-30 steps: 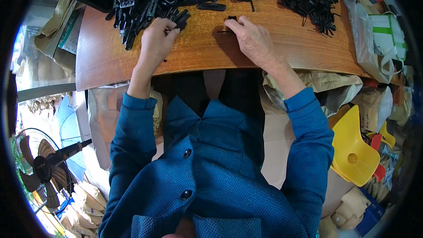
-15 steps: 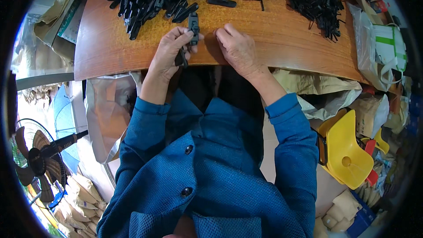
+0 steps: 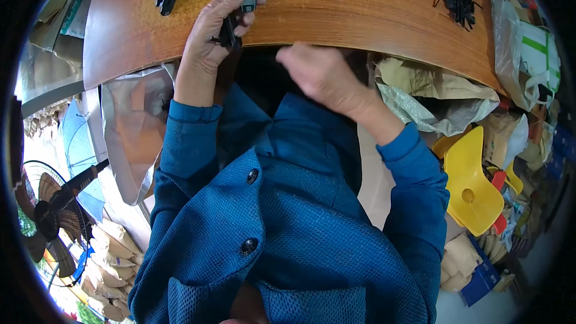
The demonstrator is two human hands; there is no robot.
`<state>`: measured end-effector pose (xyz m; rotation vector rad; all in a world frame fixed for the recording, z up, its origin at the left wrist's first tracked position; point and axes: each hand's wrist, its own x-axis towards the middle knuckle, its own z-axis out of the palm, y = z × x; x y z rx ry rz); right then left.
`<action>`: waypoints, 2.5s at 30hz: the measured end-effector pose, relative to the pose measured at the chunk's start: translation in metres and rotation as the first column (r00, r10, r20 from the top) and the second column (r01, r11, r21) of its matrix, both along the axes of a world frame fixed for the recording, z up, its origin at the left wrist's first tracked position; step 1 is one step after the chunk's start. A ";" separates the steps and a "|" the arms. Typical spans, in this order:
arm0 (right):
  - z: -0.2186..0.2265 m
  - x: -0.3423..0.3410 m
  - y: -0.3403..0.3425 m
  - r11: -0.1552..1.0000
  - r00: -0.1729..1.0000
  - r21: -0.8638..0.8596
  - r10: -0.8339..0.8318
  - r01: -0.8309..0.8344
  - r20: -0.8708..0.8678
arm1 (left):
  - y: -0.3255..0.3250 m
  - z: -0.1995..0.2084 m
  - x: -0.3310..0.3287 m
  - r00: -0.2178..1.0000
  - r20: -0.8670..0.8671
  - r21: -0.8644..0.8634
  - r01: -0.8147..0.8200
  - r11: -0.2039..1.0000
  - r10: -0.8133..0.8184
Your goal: Assembling or inspecting small black plastic components by hand at a workbench.
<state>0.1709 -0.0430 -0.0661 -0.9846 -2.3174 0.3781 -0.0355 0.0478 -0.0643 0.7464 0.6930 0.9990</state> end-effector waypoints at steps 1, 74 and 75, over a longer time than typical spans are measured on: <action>-0.011 -0.005 -0.011 0.980 0.991 -0.198 0.044 -0.019 0.123 | -0.001 -0.004 -0.002 1.000 0.004 0.014 0.000 1.000 0.000; 0.004 -0.081 0.006 0.924 0.930 0.203 -0.270 0.323 -0.250 | -0.087 0.000 -0.021 0.821 -0.531 0.183 -0.131 0.974 0.210; 0.003 -0.081 0.006 0.927 0.933 0.202 -0.263 0.315 -0.246 | -0.087 -0.002 -0.019 0.827 -0.512 0.207 -0.146 0.968 0.234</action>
